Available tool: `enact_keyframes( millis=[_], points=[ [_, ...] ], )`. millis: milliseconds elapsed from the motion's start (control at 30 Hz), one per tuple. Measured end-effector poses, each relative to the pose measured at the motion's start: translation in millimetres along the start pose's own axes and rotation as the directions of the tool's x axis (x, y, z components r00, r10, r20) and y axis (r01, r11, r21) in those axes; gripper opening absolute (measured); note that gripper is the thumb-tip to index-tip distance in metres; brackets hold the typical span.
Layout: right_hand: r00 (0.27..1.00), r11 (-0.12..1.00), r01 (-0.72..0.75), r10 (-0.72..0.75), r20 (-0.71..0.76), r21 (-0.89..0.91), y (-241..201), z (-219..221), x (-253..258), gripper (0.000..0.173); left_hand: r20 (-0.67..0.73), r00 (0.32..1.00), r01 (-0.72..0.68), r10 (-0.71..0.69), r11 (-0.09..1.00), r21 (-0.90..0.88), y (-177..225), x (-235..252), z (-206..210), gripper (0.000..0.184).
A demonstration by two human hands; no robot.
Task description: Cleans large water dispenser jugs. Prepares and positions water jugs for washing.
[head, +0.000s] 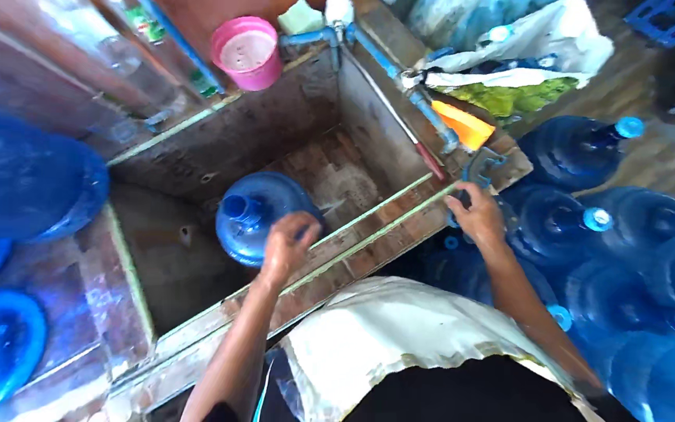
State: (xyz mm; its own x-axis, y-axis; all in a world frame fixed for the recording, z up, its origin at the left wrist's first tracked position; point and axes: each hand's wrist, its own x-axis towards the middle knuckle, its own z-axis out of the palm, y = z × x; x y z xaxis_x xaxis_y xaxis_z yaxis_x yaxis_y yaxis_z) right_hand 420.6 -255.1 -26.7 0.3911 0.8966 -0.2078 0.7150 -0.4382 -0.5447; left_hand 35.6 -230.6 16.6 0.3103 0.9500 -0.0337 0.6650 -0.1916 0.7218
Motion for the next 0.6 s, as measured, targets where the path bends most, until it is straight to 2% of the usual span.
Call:
enact_keyframes(
  millis=[67, 133, 167, 233, 300, 367, 467, 600],
  points=[
    [0.998, 0.999, -0.004, 0.007, -0.057, 0.043, -0.7, 3.3, -3.6, 0.049, -0.262, 0.964, 0.067, -0.048, 0.996, 0.064, -24.6, 6.7, -34.0, 0.030],
    [0.992, 0.997, -0.005, 0.015, -0.127, 0.079, -7.0, 6.7, -7.4, 0.046, -0.423, 0.902, 0.140, -0.082, 0.984, 0.109, -46.7, 10.9, -61.0, 0.036],
    [0.987, 0.996, -0.003, 0.017, -0.157, 0.089, -10.9, 8.1, -9.0, 0.044, -0.437, 0.891, 0.193, -0.127, 0.975, 0.111, -54.9, 13.6, -69.2, 0.039],
    [0.973, 0.993, 0.005, 0.022, -0.231, 0.119, -14.0, 7.9, -12.2, 0.043, -0.345, 0.901, 0.311, -0.262, 0.946, 0.093, -64.3, 23.7, -71.6, 0.048],
    [0.946, 0.991, -0.001, 0.043, -0.321, 0.130, -17.5, 2.8, -13.4, 0.044, -0.281, 0.903, 0.360, -0.326, 0.930, 0.077, -72.6, 35.6, -61.6, 0.052],
    [0.926, 0.995, -0.024, 0.059, -0.374, 0.096, -21.9, -5.8, -10.9, 0.046, -0.328, 0.884, 0.371, -0.332, 0.927, 0.061, -72.4, 43.0, -52.6, 0.046],
    [0.936, 0.995, -0.092, 0.098, -0.338, 0.034, -30.3, -14.4, 5.1, 0.056, -0.337, 0.887, 0.360, -0.316, 0.930, 0.078, -71.5, 47.3, -51.4, 0.039],
    [0.961, 0.994, 0.001, -0.030, -0.274, -0.106, -18.5, -7.1, 55.0, 0.054, -0.304, 0.917, 0.284, -0.259, 0.958, 0.042, -85.4, 49.1, -59.6, 0.035]
  ],
)
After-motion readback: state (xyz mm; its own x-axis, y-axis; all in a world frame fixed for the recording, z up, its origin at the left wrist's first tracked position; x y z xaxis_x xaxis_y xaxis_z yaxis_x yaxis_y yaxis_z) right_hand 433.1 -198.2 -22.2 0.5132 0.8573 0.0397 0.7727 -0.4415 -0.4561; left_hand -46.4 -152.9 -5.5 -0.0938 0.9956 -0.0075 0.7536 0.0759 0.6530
